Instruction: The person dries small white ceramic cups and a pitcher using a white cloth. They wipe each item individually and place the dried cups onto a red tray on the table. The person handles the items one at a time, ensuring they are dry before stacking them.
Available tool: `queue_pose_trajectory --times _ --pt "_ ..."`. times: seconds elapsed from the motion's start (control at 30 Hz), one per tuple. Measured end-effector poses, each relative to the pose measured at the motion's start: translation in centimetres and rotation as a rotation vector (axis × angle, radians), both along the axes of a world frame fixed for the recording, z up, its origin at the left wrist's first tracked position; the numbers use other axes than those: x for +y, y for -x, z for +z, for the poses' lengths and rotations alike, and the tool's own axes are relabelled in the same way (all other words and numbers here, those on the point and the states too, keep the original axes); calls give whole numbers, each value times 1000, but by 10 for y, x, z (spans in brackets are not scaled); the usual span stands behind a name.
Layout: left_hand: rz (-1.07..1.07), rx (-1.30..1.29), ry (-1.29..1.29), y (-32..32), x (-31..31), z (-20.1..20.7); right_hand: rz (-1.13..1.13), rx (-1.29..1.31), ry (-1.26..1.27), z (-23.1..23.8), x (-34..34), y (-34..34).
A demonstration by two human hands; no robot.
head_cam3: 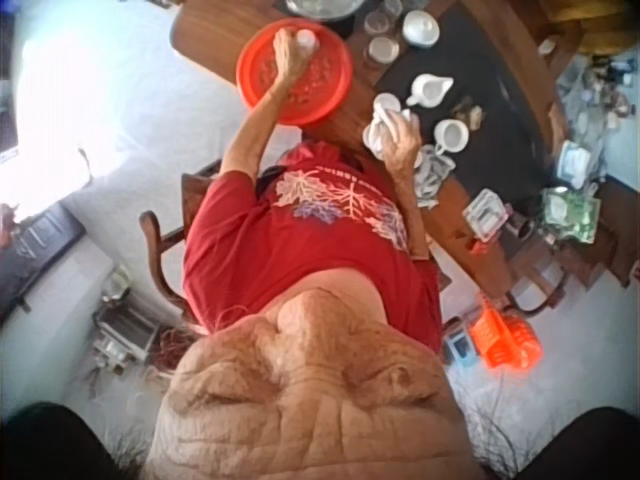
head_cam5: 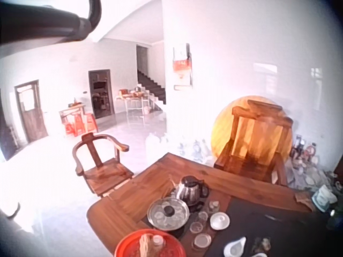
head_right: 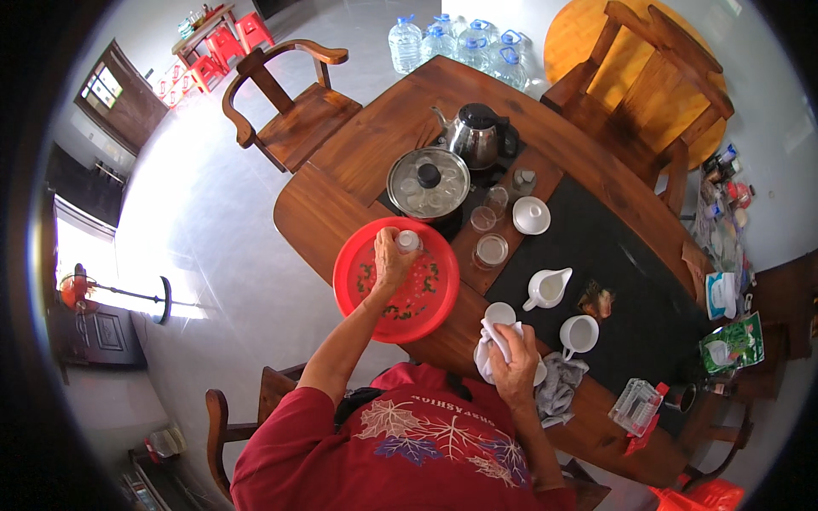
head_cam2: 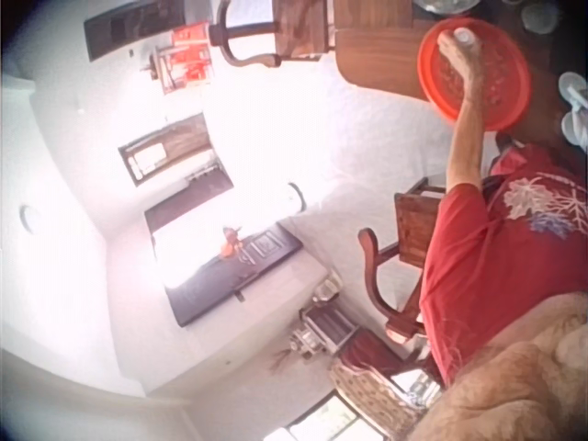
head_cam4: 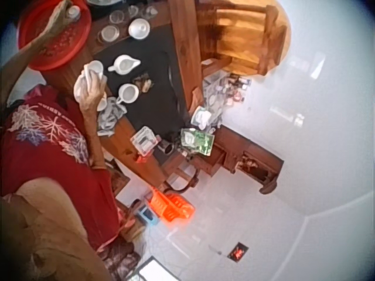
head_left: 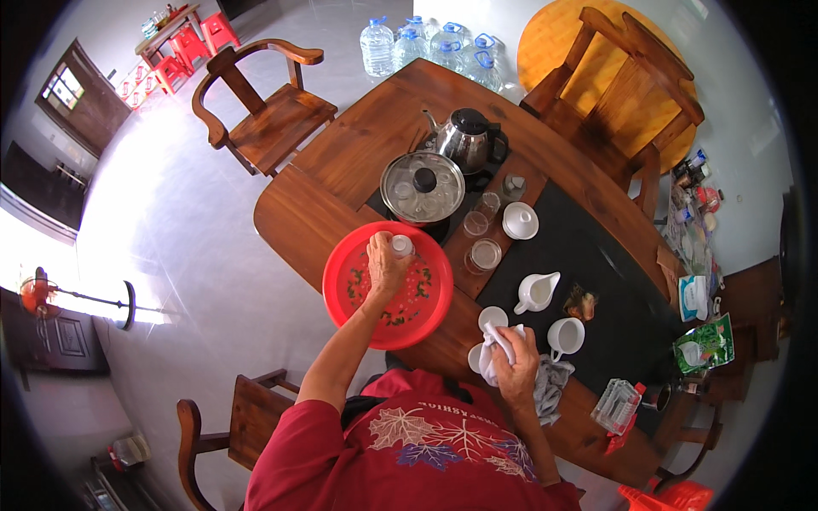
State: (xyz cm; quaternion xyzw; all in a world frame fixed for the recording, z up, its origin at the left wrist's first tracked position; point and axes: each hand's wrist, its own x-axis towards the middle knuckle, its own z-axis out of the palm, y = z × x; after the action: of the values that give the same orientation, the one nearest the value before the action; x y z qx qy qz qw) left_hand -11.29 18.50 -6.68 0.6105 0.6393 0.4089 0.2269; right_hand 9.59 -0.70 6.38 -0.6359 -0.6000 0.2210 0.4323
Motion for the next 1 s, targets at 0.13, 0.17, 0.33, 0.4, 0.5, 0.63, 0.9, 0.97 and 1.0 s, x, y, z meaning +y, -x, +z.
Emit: queue_pose_trajectory --times 0.13,0.17,0.33,0.4,0.5,0.63,0.9,0.97,1.0 --pt "-8 24 5 1 2 -5 -17 3 11 0 4 0" --pt "-6 26 -9 0 2 -6 -23 5 0 0 5 0" --pt "39 56 -73 -3 -5 2 -66 2 -20 4 5 -7" --pt "53 101 -135 -8 -13 13 -106 -23 -45 0 1 -16" --pt "8 103 -313 -21 -32 39 -174 7 -27 1 -2 -25" --pt "-540 74 -300 -48 -65 28 -224 48 -41 -3 -11 -36" --pt "-428 17 225 -105 -122 30 -222 71 -60 -6 -37 -51" --pt "-437 89 284 -108 -123 17 -214 80 -57 -6 -43 -53" --pt "-439 124 311 -110 -122 12 -208 84 -57 -6 -46 -55"
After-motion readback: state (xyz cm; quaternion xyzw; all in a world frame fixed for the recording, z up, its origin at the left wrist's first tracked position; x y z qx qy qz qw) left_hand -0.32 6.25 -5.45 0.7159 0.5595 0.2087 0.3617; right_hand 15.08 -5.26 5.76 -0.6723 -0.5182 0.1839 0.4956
